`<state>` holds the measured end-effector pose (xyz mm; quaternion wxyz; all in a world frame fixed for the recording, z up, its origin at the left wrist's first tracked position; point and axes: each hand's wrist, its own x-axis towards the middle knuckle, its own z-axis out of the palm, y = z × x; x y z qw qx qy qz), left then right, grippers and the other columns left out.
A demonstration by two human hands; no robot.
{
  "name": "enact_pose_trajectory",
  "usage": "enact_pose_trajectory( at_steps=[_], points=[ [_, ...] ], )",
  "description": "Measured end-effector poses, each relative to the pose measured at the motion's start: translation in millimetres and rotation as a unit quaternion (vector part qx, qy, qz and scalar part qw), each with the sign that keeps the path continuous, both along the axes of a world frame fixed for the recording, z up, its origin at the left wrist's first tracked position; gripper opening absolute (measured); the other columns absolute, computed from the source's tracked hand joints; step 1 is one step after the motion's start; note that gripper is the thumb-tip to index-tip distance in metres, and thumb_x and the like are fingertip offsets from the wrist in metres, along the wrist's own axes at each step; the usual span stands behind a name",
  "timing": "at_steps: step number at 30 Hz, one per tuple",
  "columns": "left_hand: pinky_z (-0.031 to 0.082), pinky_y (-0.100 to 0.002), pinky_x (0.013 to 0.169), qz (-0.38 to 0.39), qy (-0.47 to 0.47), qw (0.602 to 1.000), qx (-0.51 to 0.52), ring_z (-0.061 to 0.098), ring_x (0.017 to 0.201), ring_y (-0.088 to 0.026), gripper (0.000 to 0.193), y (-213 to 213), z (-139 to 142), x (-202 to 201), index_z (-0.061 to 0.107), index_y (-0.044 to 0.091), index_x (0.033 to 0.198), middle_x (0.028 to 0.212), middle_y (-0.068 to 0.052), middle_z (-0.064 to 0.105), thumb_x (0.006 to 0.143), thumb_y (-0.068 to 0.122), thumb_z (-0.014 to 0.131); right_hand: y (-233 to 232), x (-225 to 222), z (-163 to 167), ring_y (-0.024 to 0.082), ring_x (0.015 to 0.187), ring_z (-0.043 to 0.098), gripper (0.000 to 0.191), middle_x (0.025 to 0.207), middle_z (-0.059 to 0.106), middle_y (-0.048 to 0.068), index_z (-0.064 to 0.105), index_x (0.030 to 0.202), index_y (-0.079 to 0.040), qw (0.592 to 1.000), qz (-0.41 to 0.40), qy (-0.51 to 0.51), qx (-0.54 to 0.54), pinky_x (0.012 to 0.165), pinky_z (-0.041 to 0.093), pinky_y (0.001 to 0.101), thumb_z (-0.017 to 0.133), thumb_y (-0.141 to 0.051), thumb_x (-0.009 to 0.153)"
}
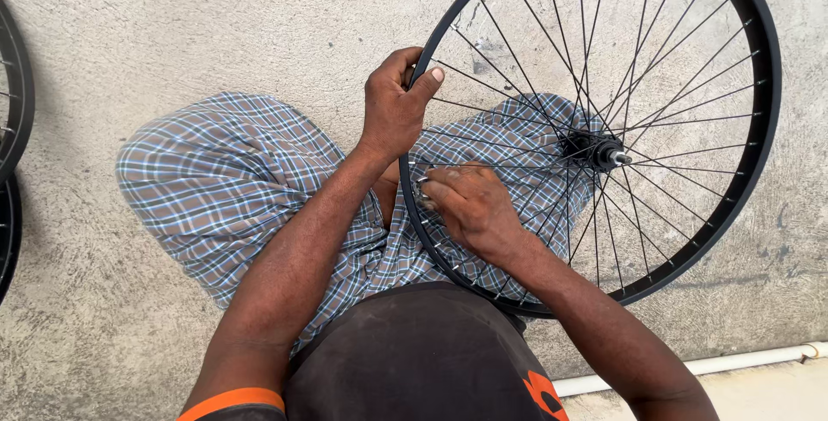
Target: The person sits on the floor and uses a spoke wrench to adjust the tension of the spokes on a bicycle wheel. They rotate the wheel periodically to access different sections and continue tightening the spokes around the rim.
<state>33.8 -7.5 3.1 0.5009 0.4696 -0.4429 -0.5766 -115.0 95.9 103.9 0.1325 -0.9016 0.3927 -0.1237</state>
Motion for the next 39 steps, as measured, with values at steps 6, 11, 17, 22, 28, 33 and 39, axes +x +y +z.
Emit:
enact_pose_trajectory(
  at_steps=[6,11,17,22,28,33,39],
  points=[
    [0.037,-0.022,0.050,0.009,0.001,1.000,-0.010,0.045,0.061,-0.002,0.034,1.6,1.0,0.2,0.065,-0.005,0.123,0.073,0.004,0.053,0.102,0.022,0.069,4.6,9.2,-3.7,0.019,0.077,0.060,0.028,0.084,0.064,0.005,0.065,0.124,-0.004,0.992,-0.068,0.094,0.058,0.075,0.043,0.0451,0.062,-0.006,0.096],
    [0.039,-0.023,0.052,0.018,-0.023,0.999,-0.026,0.046,0.062,-0.003,0.032,2.3,0.4,2.2,0.066,-0.004,0.122,0.074,0.003,0.053,0.101,0.020,0.070,10.3,7.1,1.6,0.024,0.101,0.064,0.026,0.109,0.069,0.009,0.064,0.126,-0.007,0.995,-0.052,0.063,0.048,0.094,0.045,0.0461,0.062,-0.006,0.099],
    [0.040,-0.024,0.053,0.022,-0.041,0.999,-0.015,0.047,0.062,-0.004,0.030,2.3,3.5,1.2,0.069,-0.003,0.117,0.073,0.003,0.055,0.100,0.022,0.071,23.1,7.0,5.5,0.033,0.120,0.060,0.028,0.128,0.063,0.019,0.067,0.114,-0.001,0.999,-0.032,0.037,0.004,0.106,0.042,0.0532,0.071,-0.018,0.092],
    [0.038,-0.024,0.052,0.025,-0.006,1.000,-0.006,0.046,0.062,-0.003,0.034,5.1,5.9,0.8,0.067,-0.003,0.120,0.074,0.004,0.056,0.100,0.024,0.071,22.1,1.4,4.0,0.031,0.116,0.061,0.017,0.126,0.065,0.016,0.068,0.109,-0.002,0.995,-0.065,-0.040,0.058,0.102,0.048,0.0451,0.071,-0.015,0.099],
    [0.035,-0.023,0.048,0.029,0.011,0.999,0.037,0.045,0.058,-0.002,0.037,22.3,17.6,2.2,0.063,-0.003,0.117,0.071,0.004,0.054,0.099,0.028,0.070,19.4,-8.1,19.1,0.029,0.102,0.062,0.013,0.120,0.066,0.012,0.064,0.107,-0.004,0.995,-0.091,0.020,-0.034,0.090,0.044,0.0452,0.069,-0.013,0.099],
    [0.042,-0.024,0.040,-0.029,0.050,0.990,0.126,0.050,0.052,-0.004,0.038,8.3,19.4,12.5,0.060,-0.003,0.097,0.068,0.003,0.054,0.095,0.032,0.072,17.2,2.9,18.4,0.024,0.095,0.063,0.016,0.119,0.068,0.010,0.065,0.112,-0.004,0.995,-0.080,0.018,0.057,0.087,0.041,0.0450,0.066,-0.003,0.097],
    [0.038,-0.023,0.050,0.027,0.019,0.998,0.044,0.047,0.060,-0.003,0.031,-1.3,3.5,5.1,0.067,0.000,0.101,0.071,0.003,0.057,0.096,0.029,0.076,20.0,7.9,6.8,0.035,0.110,0.063,0.023,0.127,0.062,0.020,0.062,0.110,-0.002,0.999,-0.008,-0.018,0.027,0.099,0.049,0.0510,0.074,-0.002,0.091]
  ],
)
